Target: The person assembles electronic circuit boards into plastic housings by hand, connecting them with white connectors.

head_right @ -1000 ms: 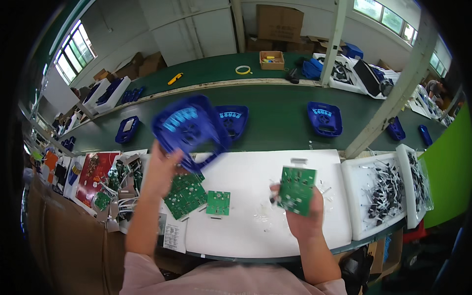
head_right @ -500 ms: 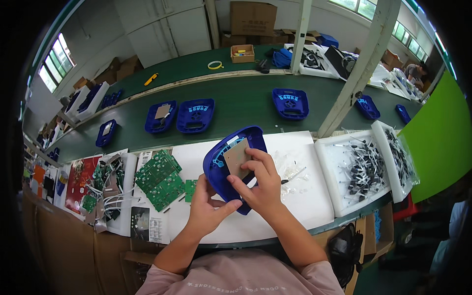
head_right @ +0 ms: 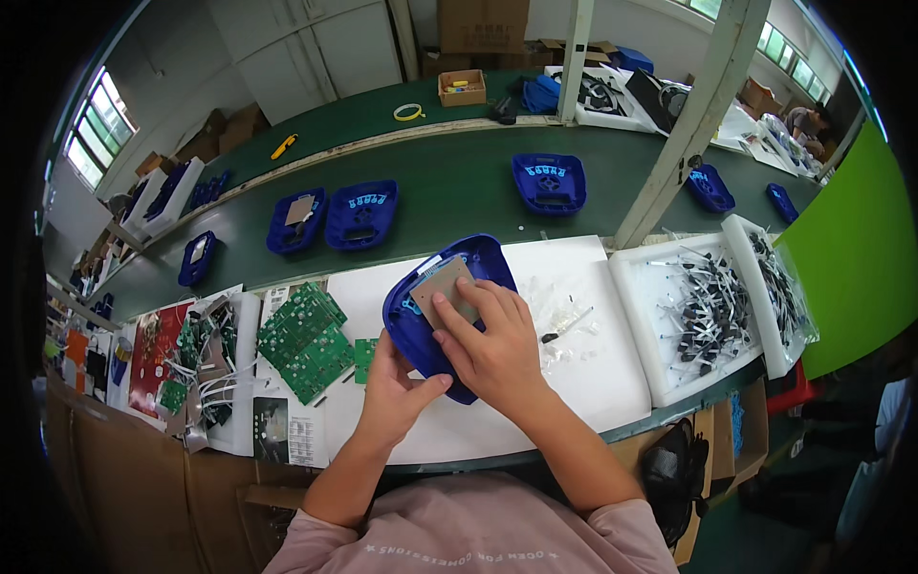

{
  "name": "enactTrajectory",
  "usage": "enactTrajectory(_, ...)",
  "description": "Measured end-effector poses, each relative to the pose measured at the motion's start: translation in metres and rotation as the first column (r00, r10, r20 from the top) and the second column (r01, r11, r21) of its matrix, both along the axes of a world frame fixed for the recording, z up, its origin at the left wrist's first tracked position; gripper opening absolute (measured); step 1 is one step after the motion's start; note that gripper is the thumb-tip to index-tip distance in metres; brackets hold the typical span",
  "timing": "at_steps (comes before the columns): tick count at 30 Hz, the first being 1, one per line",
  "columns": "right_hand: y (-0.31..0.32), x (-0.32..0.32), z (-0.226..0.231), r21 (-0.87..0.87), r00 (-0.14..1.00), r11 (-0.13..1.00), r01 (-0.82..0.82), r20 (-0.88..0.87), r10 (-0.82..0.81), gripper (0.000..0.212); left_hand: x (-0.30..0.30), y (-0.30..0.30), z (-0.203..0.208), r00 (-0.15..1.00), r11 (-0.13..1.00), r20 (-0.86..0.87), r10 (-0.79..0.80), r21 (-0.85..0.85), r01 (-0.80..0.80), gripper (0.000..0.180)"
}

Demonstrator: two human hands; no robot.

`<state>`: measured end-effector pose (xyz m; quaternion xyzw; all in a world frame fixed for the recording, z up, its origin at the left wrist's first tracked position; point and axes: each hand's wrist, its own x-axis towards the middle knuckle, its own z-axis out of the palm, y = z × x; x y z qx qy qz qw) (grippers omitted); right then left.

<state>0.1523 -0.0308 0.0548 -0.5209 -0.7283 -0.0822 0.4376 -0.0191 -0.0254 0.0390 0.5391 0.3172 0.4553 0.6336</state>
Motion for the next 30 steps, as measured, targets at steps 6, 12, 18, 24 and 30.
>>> enactTrajectory(6, -0.003, 0.004, 0.001, 0.009, 0.987, 0.994, 0.112, 0.113, -0.113, 0.046, -0.001, 0.004, 0.002, 0.995, 0.995, 0.08, -0.051, -0.082, 0.058, 0.078)
enactTrajectory(12, 0.0, 0.01, -0.005, 0.011, 0.991, 0.995, 0.103, 0.08, -0.103, 0.047, 0.0, 0.007, 0.005, 0.993, 0.993, 0.077, -0.086, -0.076, 0.092, 0.078)
enactTrajectory(18, 0.01, 0.014, -0.004, -0.061, 0.953, 0.974, 0.219, 0.227, -0.2, 0.044, 0.008, 0.042, 0.01, 0.986, 0.984, -0.087, -0.141, -0.118, 0.131, 0.07)
enactTrajectory(24, -0.01, 0.035, 0.027, 0.014, 0.97, 0.972, 0.235, 0.063, -0.235, 0.034, 0.02, 0.182, 0.002, 0.944, 0.98, -0.331, -0.006, -0.191, -0.061, 0.062)
enactTrajectory(30, -0.046, 0.093, -0.023, -0.18, 0.966, 0.95, 0.254, -0.01, -0.26, 0.024, 0.037, 0.315, -0.029, 0.861, 0.949, -0.509, -0.027, -0.283, -0.137, 0.042)
